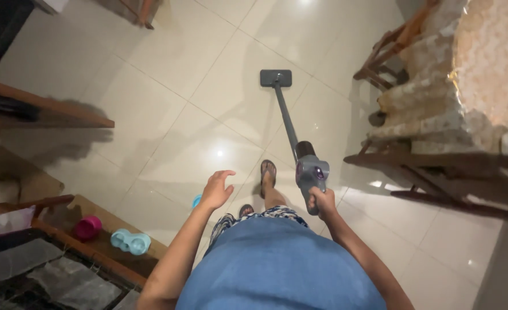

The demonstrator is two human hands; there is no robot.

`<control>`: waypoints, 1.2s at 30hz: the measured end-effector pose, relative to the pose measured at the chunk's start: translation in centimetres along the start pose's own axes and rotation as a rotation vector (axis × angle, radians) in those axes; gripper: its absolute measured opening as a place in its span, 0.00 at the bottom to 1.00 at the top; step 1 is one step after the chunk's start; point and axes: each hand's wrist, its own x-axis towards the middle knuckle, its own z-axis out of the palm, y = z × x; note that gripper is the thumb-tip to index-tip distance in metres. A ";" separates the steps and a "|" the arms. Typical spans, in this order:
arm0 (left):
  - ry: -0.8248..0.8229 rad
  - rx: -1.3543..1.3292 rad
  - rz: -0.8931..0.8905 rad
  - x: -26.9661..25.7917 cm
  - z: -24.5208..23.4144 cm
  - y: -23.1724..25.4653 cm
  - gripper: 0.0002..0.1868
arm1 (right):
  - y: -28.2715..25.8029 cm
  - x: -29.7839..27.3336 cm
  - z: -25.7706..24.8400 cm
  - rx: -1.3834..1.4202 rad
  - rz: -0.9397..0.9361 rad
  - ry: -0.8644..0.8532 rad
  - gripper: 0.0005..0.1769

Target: Vacuum the floor and around objects in a home environment.

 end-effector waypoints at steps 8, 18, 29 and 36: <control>0.087 -0.019 -0.085 7.3 -2.7 1.5 0.24 | -9.0 10.1 3.6 0.043 0.023 -0.013 0.08; 0.124 -0.053 -0.162 11.4 -5.2 3.5 0.24 | -15.6 22.1 5.7 0.021 0.014 0.008 0.10; -0.022 0.124 -0.098 15.3 -12.0 -1.1 0.23 | -15.1 21.9 10.8 0.085 0.019 0.098 0.09; -0.110 0.067 0.111 19.0 -21.3 -10.6 0.23 | -8.6 13.6 18.6 0.126 0.016 0.225 0.09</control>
